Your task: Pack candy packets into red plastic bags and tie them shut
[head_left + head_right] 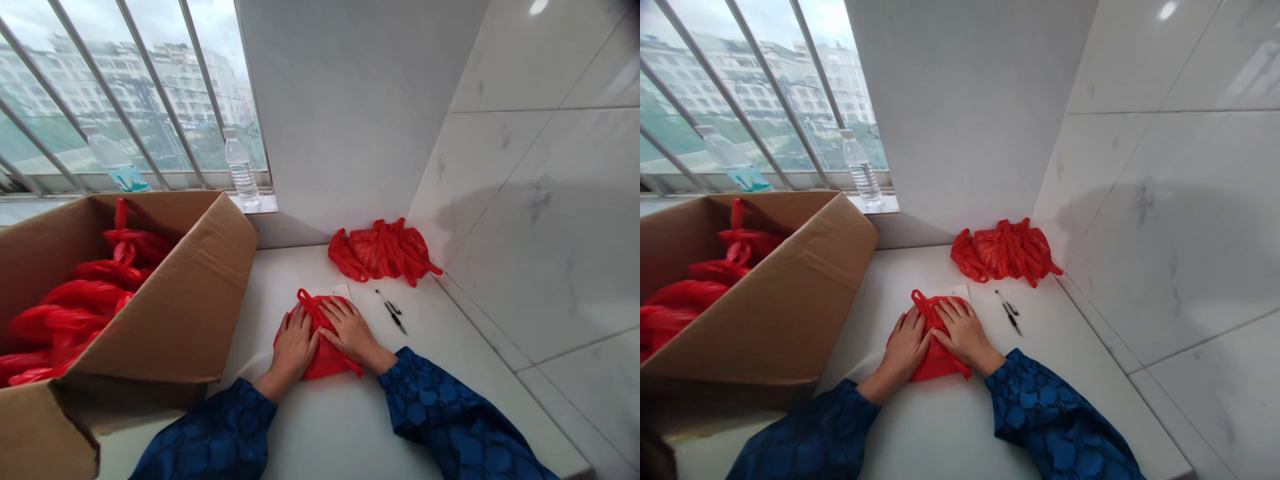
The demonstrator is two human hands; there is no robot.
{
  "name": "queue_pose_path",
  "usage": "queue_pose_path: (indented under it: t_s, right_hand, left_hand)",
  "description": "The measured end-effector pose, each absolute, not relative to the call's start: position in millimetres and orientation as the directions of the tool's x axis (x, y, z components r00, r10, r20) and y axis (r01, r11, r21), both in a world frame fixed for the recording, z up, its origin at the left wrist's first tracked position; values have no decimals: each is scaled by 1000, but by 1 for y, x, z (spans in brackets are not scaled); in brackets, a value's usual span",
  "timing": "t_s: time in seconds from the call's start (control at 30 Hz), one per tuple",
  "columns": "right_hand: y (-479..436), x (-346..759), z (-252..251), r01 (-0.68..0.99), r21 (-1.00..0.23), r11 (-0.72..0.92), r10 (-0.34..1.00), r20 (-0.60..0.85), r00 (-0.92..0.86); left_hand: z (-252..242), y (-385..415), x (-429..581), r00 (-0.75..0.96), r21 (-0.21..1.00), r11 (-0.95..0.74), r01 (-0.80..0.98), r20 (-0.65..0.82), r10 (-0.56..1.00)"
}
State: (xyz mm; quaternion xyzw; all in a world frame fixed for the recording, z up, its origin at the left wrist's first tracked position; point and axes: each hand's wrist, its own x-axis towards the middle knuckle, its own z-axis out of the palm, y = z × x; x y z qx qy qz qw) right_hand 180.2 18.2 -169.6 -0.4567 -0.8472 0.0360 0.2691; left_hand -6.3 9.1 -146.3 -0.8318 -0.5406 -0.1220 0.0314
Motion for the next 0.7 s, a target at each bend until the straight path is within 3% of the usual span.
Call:
queue_pose_path:
  t_s: [0.4,0.6,0.7]
  right_hand:
    - [17,180,-169,737,-342,582,794,434,-426]
    - [17,187,-160,582,-560,590,801,497,-335]
    - [16,205,-145,562,-600,569,809,532,-252]
  left_hand:
    - [-149,9,-6,375,159,-421,893,251,892]
    - [-144,11,-12,371,259,-446,857,291,882]
    - [-135,14,-20,354,318,-449,835,315,881]
